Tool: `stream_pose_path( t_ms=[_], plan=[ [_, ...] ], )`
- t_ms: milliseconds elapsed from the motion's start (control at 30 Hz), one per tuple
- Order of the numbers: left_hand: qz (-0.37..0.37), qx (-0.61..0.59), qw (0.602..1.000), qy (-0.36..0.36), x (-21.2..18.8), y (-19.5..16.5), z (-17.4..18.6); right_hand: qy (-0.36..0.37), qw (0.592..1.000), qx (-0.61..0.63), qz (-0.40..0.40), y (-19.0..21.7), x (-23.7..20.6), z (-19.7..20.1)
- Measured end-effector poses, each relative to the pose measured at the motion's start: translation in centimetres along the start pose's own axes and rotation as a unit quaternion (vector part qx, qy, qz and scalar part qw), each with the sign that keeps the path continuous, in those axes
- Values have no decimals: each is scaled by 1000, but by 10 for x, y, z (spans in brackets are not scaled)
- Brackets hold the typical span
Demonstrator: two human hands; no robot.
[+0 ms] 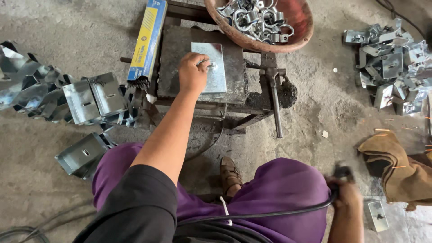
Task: The person repeatedly picks up metal plates and eye bolts, places them on a workbench, and uses a welding torch to attach the eye bolts to the plates. The person then moves the finished pieces aside and repeats the process.
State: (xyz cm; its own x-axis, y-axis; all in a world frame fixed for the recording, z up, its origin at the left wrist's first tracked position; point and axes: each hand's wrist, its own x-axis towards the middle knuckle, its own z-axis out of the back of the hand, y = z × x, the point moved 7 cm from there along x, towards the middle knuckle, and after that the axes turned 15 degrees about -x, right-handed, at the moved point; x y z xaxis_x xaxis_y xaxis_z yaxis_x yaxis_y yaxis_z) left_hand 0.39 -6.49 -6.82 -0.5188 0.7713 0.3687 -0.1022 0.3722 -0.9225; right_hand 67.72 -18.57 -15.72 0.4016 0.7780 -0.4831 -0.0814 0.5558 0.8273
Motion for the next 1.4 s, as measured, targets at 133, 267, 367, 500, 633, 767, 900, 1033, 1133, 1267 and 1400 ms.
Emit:
stream_pose_path(
  t_ms=[133, 267, 367, 500, 633, 767, 900, 1033, 1133, 1267, 1400],
  plan=[
    [-107, 145, 983, -33, 0, -14, 0, -97, 968, 96, 212, 93, -43, 14],
    [-106, 151, 982, -40, -1, -12, 1, -1, 924, 336, 181, 173, -79, -17],
    [-107, 155, 982, -27, -1, -11, 0, 74, 913, 369, 157, 217, -100, -69],
    [-28, 134, 991, -10, 1, -3, 0, 98, 931, 286, 202, 232, -125, -161],
    [10, 58, 998, -31, 0, -2, 2, 136, 946, 232, 183, 200, -140, -247],
    [-53, 137, 989, -35, -2, -15, 1, 148, 942, 33, 301, 188, -150, -284],
    [-35, 135, 990, -20, -1, -14, 0, 109, 903, -135, 393, 183, -159, -305],
    [40, 83, 996, -17, -1, -6, 1, 160, 902, -83, 392, 178, -162, -327],
    [2, 110, 994, -15, -1, -12, 1, 192, 892, -54, 407, 180, -166, -338],
    [-3, 105, 994, -24, -2, -12, 3, 195, 899, -50, 390, 180, -165, -345],
    [-24, 112, 993, -14, -3, -14, 1, 179, 905, -77, 379, 179, -164, -348]
  ],
)
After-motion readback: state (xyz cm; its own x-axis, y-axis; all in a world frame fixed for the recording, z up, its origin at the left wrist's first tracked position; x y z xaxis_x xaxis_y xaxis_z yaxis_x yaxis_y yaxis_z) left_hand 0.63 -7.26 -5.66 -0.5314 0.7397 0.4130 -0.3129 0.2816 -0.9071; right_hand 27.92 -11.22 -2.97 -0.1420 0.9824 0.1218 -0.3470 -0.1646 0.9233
